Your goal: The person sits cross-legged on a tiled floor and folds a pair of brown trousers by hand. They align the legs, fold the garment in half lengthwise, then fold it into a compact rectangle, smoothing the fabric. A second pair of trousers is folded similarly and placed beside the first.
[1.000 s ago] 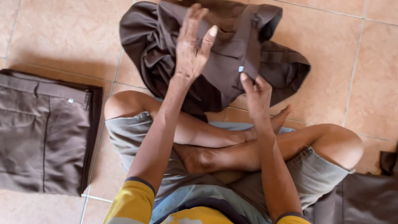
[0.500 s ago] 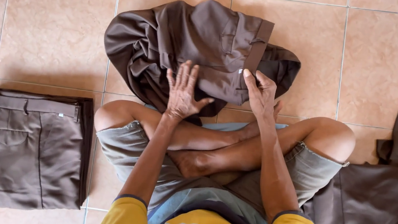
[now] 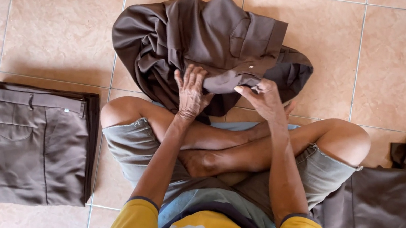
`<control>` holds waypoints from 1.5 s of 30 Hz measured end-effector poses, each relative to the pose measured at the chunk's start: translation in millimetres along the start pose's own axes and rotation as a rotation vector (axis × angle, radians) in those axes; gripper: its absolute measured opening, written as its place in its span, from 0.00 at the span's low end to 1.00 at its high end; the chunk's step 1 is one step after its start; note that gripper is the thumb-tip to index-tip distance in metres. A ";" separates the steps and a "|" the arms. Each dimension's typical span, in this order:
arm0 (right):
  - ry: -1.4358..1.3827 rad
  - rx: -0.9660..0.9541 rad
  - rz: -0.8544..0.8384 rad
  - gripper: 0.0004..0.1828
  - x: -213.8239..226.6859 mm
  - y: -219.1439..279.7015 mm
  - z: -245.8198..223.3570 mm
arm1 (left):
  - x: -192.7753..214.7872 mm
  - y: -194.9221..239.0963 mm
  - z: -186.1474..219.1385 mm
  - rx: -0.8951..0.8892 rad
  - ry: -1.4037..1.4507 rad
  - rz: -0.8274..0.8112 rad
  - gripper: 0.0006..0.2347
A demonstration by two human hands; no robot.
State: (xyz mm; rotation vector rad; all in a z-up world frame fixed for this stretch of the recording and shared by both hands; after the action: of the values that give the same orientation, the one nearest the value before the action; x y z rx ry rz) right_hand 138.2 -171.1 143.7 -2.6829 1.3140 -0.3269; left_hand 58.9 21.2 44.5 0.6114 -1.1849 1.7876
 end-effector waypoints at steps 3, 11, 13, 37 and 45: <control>-0.069 -0.007 -0.002 0.09 21.6 5.4 -15.0 | -26.2 8.6 -29.8 0.240 -0.031 -0.177 0.42; 0.070 -0.149 0.090 0.09 64.0 12.9 -15.2 | 2.2 4.5 -65.1 0.171 -0.132 0.246 0.30; 0.064 -0.144 0.131 0.10 67.7 18.3 -7.2 | 19.5 -1.8 -52.4 0.186 -0.167 0.225 0.32; 0.191 -0.085 -0.035 0.05 14.9 9.1 -2.5 | 29.8 -54.7 81.7 0.081 0.931 -0.243 0.26; 0.045 -0.131 -0.089 0.09 18.3 4.5 -9.2 | 26.6 -48.5 83.9 0.228 1.080 -0.264 0.13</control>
State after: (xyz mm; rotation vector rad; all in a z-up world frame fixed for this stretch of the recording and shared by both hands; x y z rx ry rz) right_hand 143.3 -188.6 154.0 -2.8657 1.2724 -0.3237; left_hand 82.5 -36.4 123.4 -0.1195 -0.1544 1.6389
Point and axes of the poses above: each hand's wrist, its own y-axis away from the middle knuckle, its own x-axis out of the back of the hand, z = x × y, the point moved 7 cm from there along -y, towards the middle knuckle, and after that the axes turned 2 degrees about -x, right-handed, at the moved point
